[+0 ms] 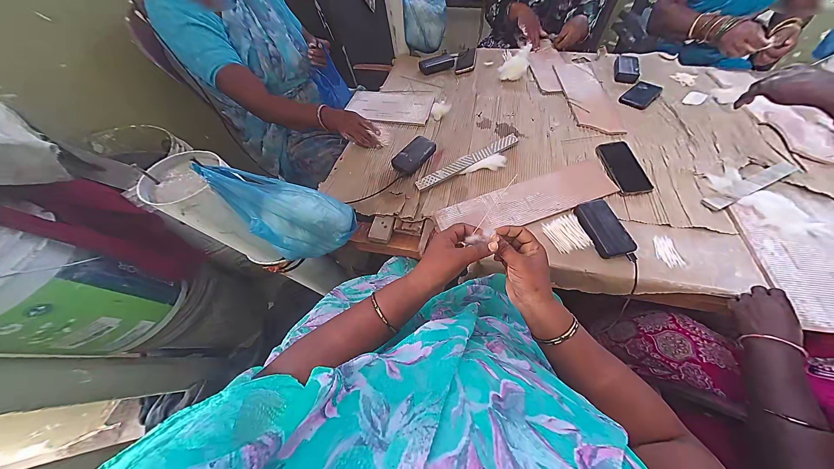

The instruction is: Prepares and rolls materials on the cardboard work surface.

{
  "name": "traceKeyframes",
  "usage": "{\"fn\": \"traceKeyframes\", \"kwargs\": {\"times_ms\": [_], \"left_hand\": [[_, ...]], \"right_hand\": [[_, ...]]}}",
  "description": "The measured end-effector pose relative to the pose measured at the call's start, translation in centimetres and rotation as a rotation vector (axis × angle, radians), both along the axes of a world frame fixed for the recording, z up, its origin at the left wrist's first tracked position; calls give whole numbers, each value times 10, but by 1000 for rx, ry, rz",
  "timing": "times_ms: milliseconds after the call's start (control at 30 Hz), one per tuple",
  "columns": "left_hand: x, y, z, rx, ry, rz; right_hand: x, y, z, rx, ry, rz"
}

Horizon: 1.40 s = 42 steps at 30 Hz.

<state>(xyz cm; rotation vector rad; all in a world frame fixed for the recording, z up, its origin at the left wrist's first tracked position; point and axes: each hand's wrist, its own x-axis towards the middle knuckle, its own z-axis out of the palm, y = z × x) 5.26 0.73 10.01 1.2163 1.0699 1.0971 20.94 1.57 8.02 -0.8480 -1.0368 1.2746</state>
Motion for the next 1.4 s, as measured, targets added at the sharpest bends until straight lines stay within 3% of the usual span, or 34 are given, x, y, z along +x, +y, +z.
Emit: {"fn": "traceKeyframes", "kwargs": {"times_ms": [267, 467, 867, 1400], "left_hand": [[1, -1, 3, 17, 18, 82], [2, -2, 0, -11, -26, 79], [-5, -3, -5, -38, -96, 82], [-4, 12, -32, -194, -75, 37]], "right_hand": [[2, 3, 1, -113, 99, 72], [3, 3, -2, 41, 32, 111], [7, 7, -2, 5, -4, 84], [5, 19, -18, -138, 34, 168]]}}
